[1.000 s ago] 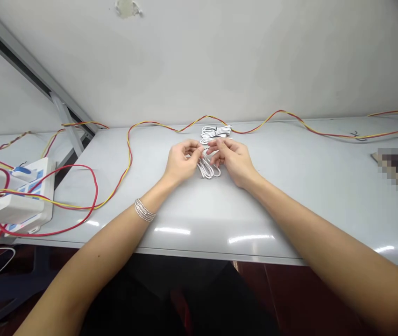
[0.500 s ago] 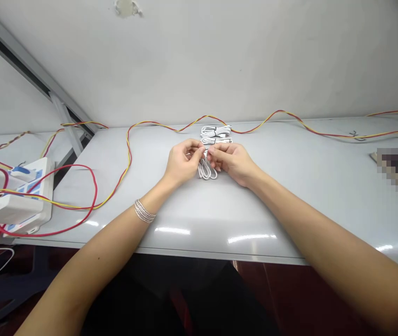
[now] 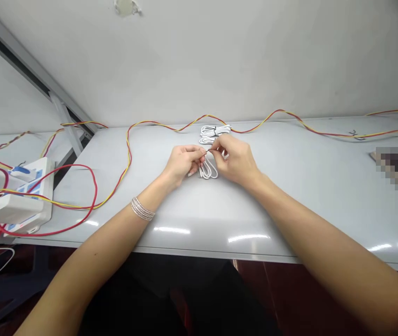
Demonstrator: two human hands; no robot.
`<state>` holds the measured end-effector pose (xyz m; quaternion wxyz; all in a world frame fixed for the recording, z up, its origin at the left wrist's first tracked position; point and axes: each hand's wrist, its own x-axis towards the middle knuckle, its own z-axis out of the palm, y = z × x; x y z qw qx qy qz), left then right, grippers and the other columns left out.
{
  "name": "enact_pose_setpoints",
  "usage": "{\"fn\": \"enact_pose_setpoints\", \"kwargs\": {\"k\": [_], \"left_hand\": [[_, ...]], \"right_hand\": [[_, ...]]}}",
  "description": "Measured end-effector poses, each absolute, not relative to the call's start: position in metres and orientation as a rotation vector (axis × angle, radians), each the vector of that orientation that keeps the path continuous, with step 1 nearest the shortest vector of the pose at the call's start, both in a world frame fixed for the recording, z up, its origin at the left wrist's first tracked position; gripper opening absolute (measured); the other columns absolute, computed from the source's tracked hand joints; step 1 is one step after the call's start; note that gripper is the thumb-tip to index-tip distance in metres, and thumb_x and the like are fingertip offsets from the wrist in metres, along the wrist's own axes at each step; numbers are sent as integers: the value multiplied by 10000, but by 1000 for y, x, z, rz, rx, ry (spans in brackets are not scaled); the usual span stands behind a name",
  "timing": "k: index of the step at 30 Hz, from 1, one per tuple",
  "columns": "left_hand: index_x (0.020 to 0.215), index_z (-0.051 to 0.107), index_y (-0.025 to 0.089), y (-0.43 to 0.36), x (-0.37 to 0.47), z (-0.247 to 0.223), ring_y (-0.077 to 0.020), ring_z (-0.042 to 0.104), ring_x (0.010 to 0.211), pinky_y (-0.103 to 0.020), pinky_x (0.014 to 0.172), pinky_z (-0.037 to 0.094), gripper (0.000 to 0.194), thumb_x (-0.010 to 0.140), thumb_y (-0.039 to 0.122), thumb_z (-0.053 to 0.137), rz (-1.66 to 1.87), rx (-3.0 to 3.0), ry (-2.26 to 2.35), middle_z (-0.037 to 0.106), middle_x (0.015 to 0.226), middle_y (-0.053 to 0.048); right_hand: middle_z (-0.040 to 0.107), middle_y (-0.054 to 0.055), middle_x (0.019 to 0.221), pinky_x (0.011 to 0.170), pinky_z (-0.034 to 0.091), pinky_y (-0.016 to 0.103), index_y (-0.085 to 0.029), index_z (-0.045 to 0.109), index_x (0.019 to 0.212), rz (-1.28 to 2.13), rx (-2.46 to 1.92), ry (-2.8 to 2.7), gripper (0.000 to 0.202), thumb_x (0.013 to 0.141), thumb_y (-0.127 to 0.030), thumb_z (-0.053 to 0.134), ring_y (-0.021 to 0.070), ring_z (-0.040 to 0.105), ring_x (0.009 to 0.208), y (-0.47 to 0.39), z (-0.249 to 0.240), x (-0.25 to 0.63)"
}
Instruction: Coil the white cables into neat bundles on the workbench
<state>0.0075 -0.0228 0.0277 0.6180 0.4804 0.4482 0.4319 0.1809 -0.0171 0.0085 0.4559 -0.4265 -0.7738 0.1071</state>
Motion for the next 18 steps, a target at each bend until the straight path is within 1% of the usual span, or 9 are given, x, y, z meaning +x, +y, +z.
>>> {"fn": "enact_pose_setpoints", "kwargs": {"k": [3, 4, 6, 8, 11, 13, 15, 18], "left_hand": [[696, 655, 125, -23, 8, 27, -54, 445, 430, -209, 354, 245, 147, 775, 202, 751, 999, 1114, 1048, 591, 626, -11], [702, 654, 127, -22, 8, 26, -56, 451, 433, -210, 362, 259, 143, 785, 202, 745, 1015, 1144, 1066, 596, 624, -9], [716, 652, 133, -21, 9, 23, -63, 480, 455, -207, 401, 324, 134, 803, 198, 730, 1070, 1226, 1098, 604, 615, -3], [728, 648, 140, -19, 9, 19, -75, 528, 505, -207, 477, 412, 127, 803, 198, 732, 1150, 1336, 1114, 617, 615, 2], [741, 651, 146, -15, 9, 13, -97, 590, 592, -219, 589, 488, 109, 796, 195, 732, 1236, 1519, 1112, 644, 645, -2], [749, 656, 148, -14, 8, 10, -106, 607, 625, -226, 619, 498, 99, 804, 200, 720, 1244, 1603, 1107, 662, 677, -11], [755, 656, 149, -14, 7, 9, -111, 611, 637, -231, 627, 496, 102, 816, 214, 707, 1228, 1646, 1100, 673, 702, -20], [764, 656, 152, -15, 6, 9, -117, 607, 646, -234, 625, 489, 100, 828, 222, 684, 1209, 1695, 1106, 676, 717, -26]], "right_hand": [[671, 39, 774, 693, 490, 317, -210, 596, 766, 383, -1073, -1855, 45, 809, -212, 610, 174, 594, 694, -16, 7, 181], [686, 39, 798, 700, 504, 323, -208, 611, 787, 446, -1082, -1817, 47, 810, -239, 636, 173, 606, 695, -15, 6, 182], [712, 45, 876, 678, 524, 328, -201, 635, 850, 593, -1100, -1705, 138, 799, -314, 697, 167, 626, 678, -14, 4, 183], [716, 58, 918, 611, 521, 313, -190, 639, 890, 789, -1122, -1573, 246, 794, -399, 727, 160, 638, 644, -13, 4, 183], [710, 76, 915, 535, 494, 284, -179, 646, 870, 1086, -1118, -1428, 334, 817, -502, 707, 167, 657, 656, -12, 5, 181], [708, 78, 925, 565, 509, 283, -176, 670, 863, 1151, -1072, -1438, 345, 803, -512, 722, 176, 667, 717, -13, 6, 179], [708, 71, 915, 628, 526, 292, -173, 692, 849, 1100, -1026, -1508, 314, 778, -473, 753, 175, 656, 756, -13, 7, 179], [713, 64, 884, 693, 522, 312, -172, 702, 824, 994, -1021, -1588, 252, 774, -413, 759, 171, 634, 751, -14, 7, 180]]}}
